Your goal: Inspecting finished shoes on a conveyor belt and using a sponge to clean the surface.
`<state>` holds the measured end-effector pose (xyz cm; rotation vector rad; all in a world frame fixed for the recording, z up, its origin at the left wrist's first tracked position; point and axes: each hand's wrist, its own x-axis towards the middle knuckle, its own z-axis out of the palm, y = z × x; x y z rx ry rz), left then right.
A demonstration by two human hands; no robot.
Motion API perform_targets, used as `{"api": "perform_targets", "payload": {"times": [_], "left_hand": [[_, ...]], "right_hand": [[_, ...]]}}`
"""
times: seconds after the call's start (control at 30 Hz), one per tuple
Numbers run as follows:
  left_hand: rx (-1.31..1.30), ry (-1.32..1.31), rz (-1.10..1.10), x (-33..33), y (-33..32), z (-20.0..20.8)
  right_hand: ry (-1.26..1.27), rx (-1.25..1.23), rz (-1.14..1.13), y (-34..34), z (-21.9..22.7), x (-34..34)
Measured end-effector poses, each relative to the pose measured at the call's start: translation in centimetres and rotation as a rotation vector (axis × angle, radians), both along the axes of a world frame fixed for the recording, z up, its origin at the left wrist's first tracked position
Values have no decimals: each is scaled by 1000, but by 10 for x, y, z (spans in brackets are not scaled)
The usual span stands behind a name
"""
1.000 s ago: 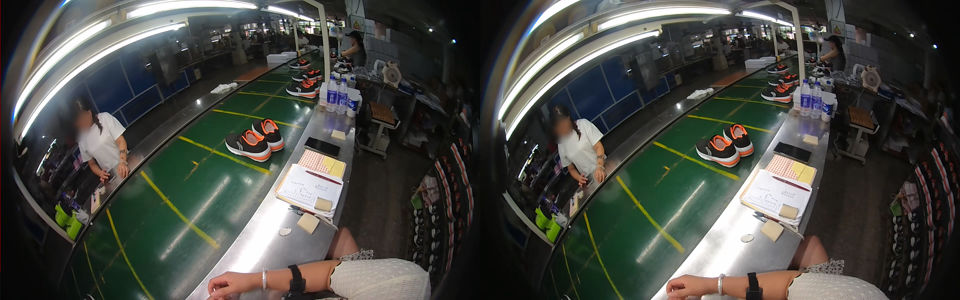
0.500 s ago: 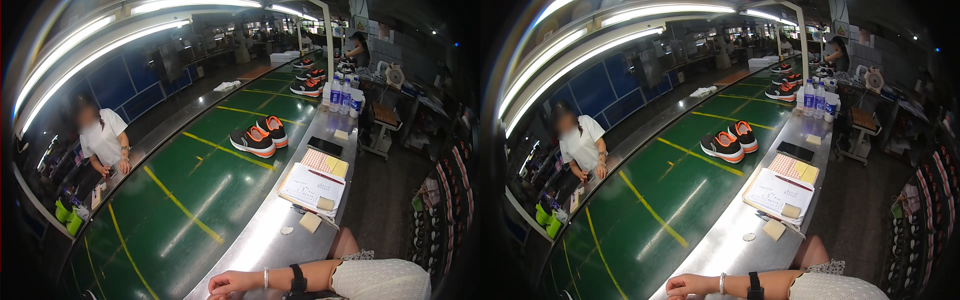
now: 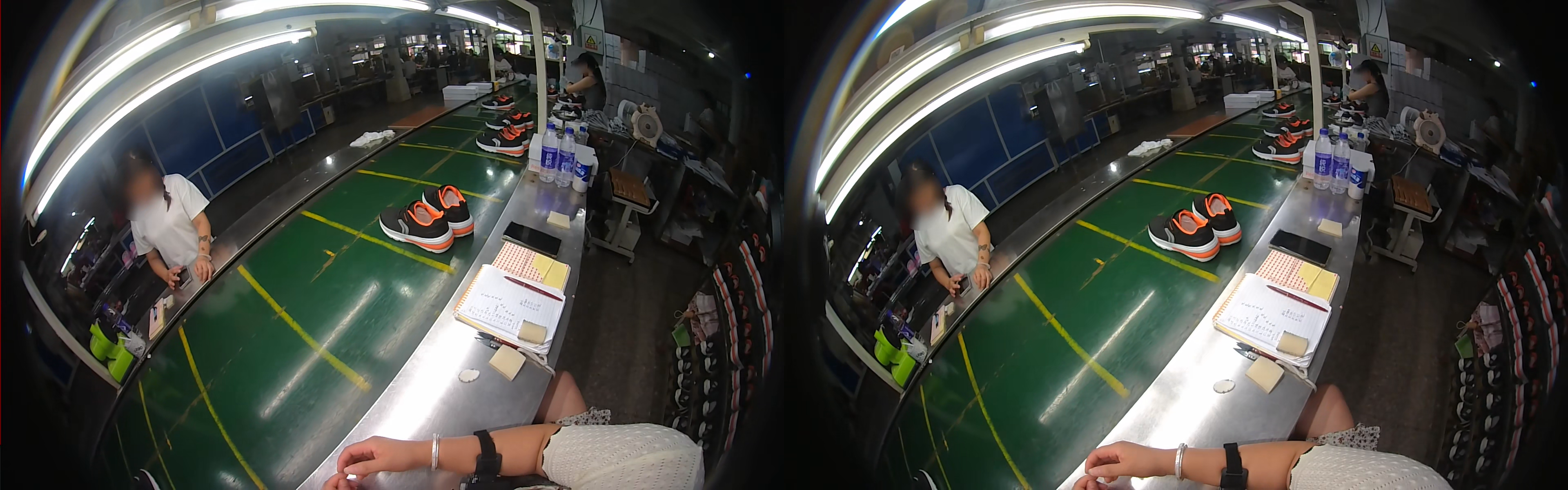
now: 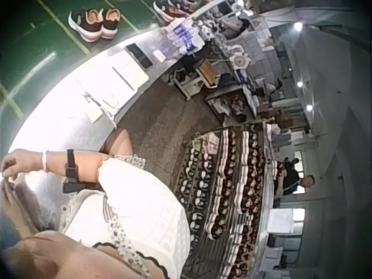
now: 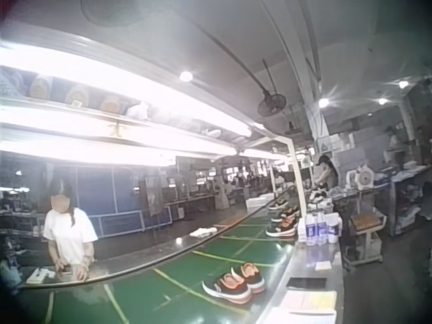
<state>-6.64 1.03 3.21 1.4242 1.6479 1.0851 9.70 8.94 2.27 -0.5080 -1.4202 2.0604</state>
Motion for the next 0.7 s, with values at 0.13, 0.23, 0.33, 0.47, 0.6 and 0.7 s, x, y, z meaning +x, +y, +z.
{"api": "perform_targets", "payload": {"times": [0.13, 0.23, 0.33, 0.47, 0.6, 0.7], "left_hand": [[126, 48, 4, -2, 1, -6], [143, 63, -5, -4, 0, -8], [168, 124, -15, -3, 0, -4], [225, 193, -22, -4, 1, -4], [276, 175, 17, 3, 4, 4], [277, 158, -39, 2, 4, 4]], "right_hand": [[47, -84, 36, 2, 1, 2], [72, -120, 43, 1, 3, 3], [82, -129, 48, 2, 1, 3], [94, -139, 56, 2, 4, 4], [107, -159, 66, 3, 4, 4], [104, -140, 69, 4, 2, 4]]}}
